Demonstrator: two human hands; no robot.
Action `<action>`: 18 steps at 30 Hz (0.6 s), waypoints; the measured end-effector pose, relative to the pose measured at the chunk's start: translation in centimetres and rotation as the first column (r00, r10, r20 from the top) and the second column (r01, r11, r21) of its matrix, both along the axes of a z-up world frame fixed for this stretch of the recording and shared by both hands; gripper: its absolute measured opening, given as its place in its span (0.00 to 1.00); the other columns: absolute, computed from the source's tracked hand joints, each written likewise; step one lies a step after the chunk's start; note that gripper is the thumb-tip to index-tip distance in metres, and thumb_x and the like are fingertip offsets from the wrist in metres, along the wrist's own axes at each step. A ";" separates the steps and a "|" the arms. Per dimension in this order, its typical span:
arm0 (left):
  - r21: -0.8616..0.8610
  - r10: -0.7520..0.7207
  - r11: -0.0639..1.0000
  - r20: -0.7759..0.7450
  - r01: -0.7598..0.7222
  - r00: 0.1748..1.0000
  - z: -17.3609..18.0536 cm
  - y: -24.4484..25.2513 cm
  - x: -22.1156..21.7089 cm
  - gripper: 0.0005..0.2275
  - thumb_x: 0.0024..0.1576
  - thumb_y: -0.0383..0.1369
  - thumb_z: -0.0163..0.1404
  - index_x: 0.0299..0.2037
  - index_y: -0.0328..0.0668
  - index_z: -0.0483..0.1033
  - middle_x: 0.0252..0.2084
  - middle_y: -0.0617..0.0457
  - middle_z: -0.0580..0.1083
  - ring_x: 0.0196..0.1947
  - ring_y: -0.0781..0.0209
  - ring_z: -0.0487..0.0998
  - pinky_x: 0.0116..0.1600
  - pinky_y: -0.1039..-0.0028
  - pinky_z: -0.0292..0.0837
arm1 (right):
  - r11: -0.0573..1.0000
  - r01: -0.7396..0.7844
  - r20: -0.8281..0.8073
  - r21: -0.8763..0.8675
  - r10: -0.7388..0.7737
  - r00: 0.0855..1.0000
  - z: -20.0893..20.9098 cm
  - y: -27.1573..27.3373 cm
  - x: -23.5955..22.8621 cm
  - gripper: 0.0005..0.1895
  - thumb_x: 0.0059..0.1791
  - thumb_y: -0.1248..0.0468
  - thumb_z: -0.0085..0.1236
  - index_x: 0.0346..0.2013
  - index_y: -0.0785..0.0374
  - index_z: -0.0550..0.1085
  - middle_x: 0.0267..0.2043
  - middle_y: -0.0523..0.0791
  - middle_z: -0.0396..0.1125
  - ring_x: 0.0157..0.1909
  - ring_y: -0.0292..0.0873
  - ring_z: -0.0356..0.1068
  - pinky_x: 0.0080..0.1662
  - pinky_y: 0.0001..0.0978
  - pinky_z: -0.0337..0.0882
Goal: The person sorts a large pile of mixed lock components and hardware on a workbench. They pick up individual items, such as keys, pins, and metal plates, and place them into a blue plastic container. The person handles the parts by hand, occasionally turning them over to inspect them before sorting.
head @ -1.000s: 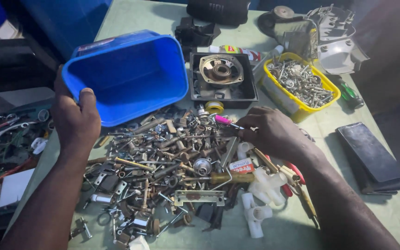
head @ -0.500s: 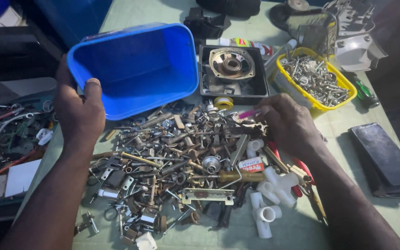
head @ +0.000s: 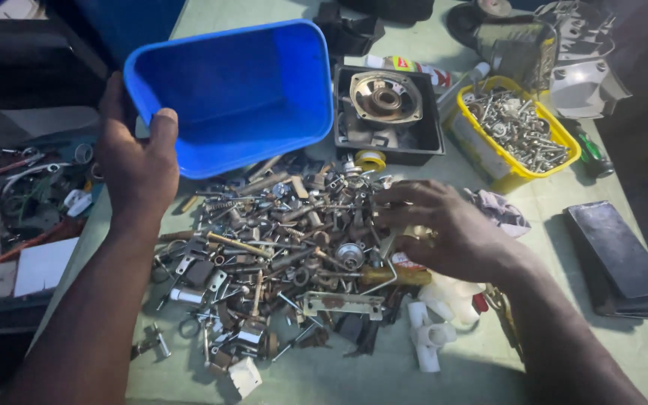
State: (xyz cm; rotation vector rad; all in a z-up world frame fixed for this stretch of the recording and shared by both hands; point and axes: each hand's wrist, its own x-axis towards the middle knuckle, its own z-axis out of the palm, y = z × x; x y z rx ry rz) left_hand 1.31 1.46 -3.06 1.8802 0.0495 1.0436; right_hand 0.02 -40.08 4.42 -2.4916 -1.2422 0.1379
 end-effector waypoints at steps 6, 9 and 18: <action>-0.040 0.024 0.999 -0.070 -0.026 0.997 1.7 -0.7 -0.4 0.22 0.65 0.33 0.53 0.70 0.39 0.67 0.63 0.40 0.77 0.59 0.44 0.79 0.60 0.56 0.73 | 0.997 -0.057 0.053 0.055 0.054 0.997 0.4 -0.2 -0.2 0.12 0.54 0.63 0.54 0.51 0.51 0.81 0.64 0.45 0.72 0.62 0.50 0.71 0.60 0.52 0.67; -0.056 0.020 0.998 -0.052 -0.023 0.998 1.6 -0.5 -0.5 0.23 0.65 0.33 0.53 0.70 0.38 0.67 0.65 0.38 0.74 0.63 0.42 0.76 0.63 0.54 0.71 | 0.980 -0.040 -0.109 0.194 0.062 0.992 2.3 0.6 -1.2 0.08 0.56 0.58 0.55 0.46 0.55 0.79 0.56 0.45 0.73 0.62 0.45 0.74 0.62 0.41 0.72; -0.081 -0.025 0.996 -0.052 0.020 0.998 1.9 -0.8 -0.9 0.22 0.65 0.32 0.51 0.70 0.39 0.66 0.65 0.40 0.75 0.62 0.43 0.77 0.61 0.56 0.74 | 0.721 0.047 -0.418 0.691 0.346 0.840 1.7 -1.2 -0.3 0.11 0.60 0.70 0.50 0.57 0.56 0.70 0.64 0.49 0.67 0.68 0.46 0.68 0.70 0.46 0.71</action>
